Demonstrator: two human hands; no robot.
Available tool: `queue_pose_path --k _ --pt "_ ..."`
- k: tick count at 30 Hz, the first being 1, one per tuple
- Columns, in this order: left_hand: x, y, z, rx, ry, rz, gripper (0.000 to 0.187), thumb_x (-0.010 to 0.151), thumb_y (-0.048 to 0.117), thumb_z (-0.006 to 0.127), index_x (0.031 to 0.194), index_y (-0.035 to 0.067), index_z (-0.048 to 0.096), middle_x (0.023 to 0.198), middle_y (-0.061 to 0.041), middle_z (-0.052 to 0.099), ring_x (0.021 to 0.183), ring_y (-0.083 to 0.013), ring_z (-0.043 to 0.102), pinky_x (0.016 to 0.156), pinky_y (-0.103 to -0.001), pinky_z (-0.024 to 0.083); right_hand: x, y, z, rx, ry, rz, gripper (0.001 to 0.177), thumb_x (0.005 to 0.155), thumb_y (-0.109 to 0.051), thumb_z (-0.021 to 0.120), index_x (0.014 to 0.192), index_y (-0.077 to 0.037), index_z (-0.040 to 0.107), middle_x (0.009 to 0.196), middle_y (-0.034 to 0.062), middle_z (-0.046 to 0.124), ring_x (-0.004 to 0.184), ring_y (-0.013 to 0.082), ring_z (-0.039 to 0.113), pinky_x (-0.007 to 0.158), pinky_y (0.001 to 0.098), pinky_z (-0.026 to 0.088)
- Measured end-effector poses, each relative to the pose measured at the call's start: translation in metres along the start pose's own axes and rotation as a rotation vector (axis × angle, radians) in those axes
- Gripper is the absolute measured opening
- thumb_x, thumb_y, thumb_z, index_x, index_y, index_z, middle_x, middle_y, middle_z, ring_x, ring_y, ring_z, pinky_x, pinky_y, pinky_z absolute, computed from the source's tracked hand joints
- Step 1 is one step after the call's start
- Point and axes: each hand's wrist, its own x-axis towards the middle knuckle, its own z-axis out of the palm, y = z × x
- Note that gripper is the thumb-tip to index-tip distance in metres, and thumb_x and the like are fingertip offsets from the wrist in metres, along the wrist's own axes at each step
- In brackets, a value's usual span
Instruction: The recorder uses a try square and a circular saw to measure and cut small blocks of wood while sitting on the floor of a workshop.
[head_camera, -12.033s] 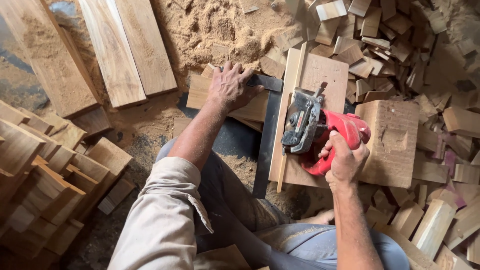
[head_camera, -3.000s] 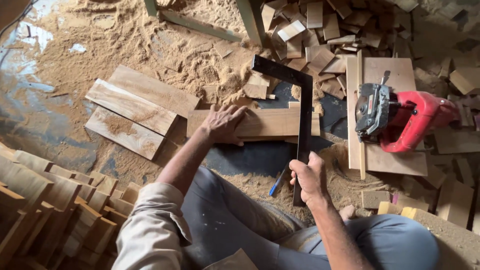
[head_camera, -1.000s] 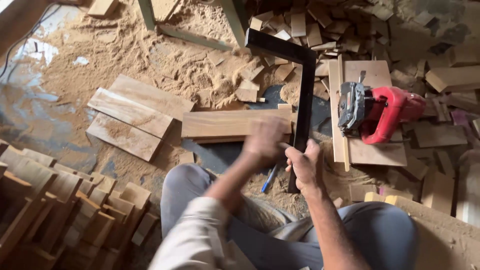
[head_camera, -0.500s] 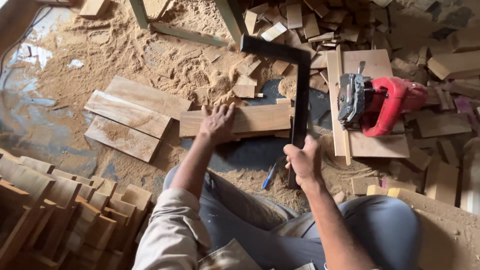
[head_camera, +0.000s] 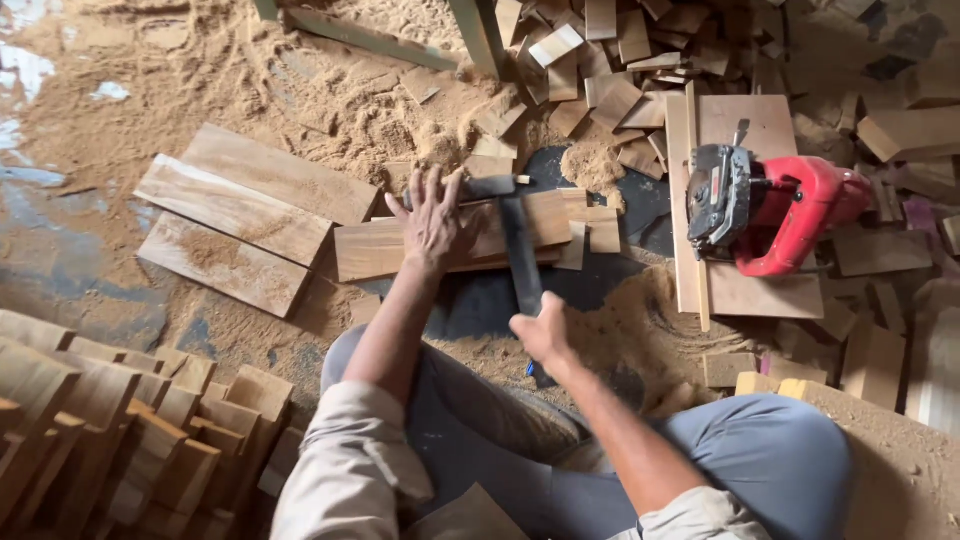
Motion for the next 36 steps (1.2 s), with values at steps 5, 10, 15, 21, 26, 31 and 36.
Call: queue_pose_path --k 5,10,15,21,26,31,36 --pt "0.006 0.022 -0.028 -0.056 -0.278 -0.164 0.079 0.089 0.075 0.053 0.152 0.028 0.042 0.142 -0.012 0.048 0.138 -0.036 0.037 0.106 -0.074 0.025 -0.008 0.02 0.012 -0.21 0.065 -0.07 0.022 0.071 -0.008 0.069 0.084 0.003 0.056 0.069 0.0145 0.066 0.059 0.0227 0.066 0.053 0.0412 0.053" --pt "0.008 0.022 -0.034 -0.042 -0.278 -0.161 0.077 0.087 0.079 0.053 0.148 0.031 0.049 0.135 -0.015 0.051 0.131 -0.0336 0.042 0.097 -0.063 0.036 0.013 0.056 0.008 -0.383 0.109 -0.386 0.039 0.086 -0.02 0.077 0.104 0.001 0.049 0.085 0.0165 0.06 0.074 0.0286 0.061 0.062 0.0454 0.051" --pt "0.007 0.018 -0.03 -0.073 -0.246 -0.165 0.075 0.087 0.079 0.053 0.144 0.03 0.056 0.132 -0.014 0.052 0.131 -0.0334 0.043 0.099 -0.062 0.036 0.027 -0.117 -0.135 -0.372 0.503 -0.506 0.025 0.098 -0.003 0.064 0.116 -0.005 0.048 0.101 0.0131 0.055 0.087 0.0232 0.061 0.071 0.0338 0.053" --pt "0.01 0.017 -0.028 -0.062 -0.246 -0.173 0.077 0.087 0.082 0.052 0.14 0.027 0.06 0.131 -0.014 0.053 0.131 -0.0318 0.043 0.098 -0.061 0.036 0.069 -0.068 -0.334 0.112 0.523 -0.489 0.032 0.099 -0.006 0.072 0.126 0.003 0.058 0.118 0.0149 0.061 0.104 0.027 0.063 0.096 0.0411 0.055" --pt "0.009 0.017 -0.029 -0.047 -0.247 -0.188 0.077 0.085 0.083 0.051 0.14 0.03 0.061 0.131 -0.013 0.054 0.128 -0.0306 0.044 0.097 -0.059 0.037 0.075 -0.106 -0.319 0.356 0.208 -0.204 0.019 0.1 -0.011 0.071 0.118 -0.005 0.066 0.088 0.0086 0.071 0.067 0.0203 0.07 0.06 0.0361 0.062" --pt "0.01 0.02 -0.034 -0.053 -0.252 -0.165 0.077 0.085 0.083 0.051 0.14 0.031 0.06 0.13 -0.013 0.055 0.126 -0.031 0.045 0.094 -0.056 0.038 0.097 -0.084 -0.324 0.373 0.247 -0.144 0.015 0.105 -0.011 0.075 0.112 -0.004 0.064 0.081 0.0028 0.061 0.061 0.013 0.059 0.052 0.0311 0.052" --pt "0.011 0.016 -0.026 -0.048 -0.223 -0.147 0.076 0.085 0.083 0.052 0.139 0.03 0.062 0.131 -0.013 0.056 0.127 -0.0309 0.046 0.094 -0.056 0.038 0.029 -0.119 -0.263 0.369 0.339 -0.188 0.011 0.099 -0.007 0.071 0.107 -0.004 0.064 0.074 0.0031 0.06 0.053 0.0138 0.056 0.047 0.0306 0.049"
